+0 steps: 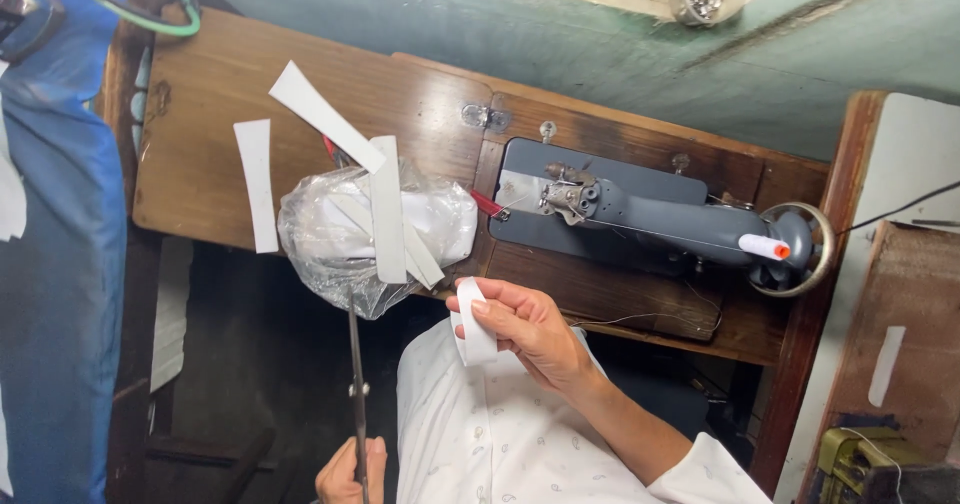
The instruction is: Cutting small rectangular strips of white fabric using large tailor scissors at a sewing workstation.
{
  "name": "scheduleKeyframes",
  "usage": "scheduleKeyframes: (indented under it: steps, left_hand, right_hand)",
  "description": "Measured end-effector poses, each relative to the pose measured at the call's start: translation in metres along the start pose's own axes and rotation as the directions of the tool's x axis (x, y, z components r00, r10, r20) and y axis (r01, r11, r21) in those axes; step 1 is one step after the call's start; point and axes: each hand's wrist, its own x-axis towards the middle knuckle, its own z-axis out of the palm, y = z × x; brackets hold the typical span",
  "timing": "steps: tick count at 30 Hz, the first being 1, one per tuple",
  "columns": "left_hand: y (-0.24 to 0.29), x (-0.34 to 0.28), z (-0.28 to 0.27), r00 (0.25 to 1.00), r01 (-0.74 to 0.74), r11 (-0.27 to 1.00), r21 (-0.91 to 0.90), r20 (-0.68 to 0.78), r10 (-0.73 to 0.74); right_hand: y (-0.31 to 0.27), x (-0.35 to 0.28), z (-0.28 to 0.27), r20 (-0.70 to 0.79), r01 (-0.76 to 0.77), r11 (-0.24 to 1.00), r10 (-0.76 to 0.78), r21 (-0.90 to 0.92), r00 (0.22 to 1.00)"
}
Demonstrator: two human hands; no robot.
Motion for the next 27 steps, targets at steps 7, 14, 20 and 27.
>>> scheduleKeyframes:
  steps: [7,14,20,27]
  left_hand:
    - [0.016,0.019,0.005,0.975,-0.028,0.982,-0.186,0.212,0.068]
    - [0.076,0.048,0.023,0.974,0.044,0.868,-0.495,0.216,0.073]
    - [0.114,0.068,0.042,0.981,-0.028,0.791,-0.612,0.135,0.139]
    - [0.138,0.070,0.049,0.987,0.032,0.799,-0.601,0.145,0.069]
  right_hand:
    - [0.016,-0.012,-0.001,0.050,0.122,0.987,-0.117,-0.105,0.992]
    - [0.033,-0.017,0.001,-0.025,0.357,0.857,-0.393,-0.371,0.919]
    - [0.057,-0.001,-0.024,0.615,0.755,-0.245,-0.746,-0.609,0.255]
    - [0.048,-0.010,-0.025,0.576,0.706,-0.261,-0.779,-0.658,0.249]
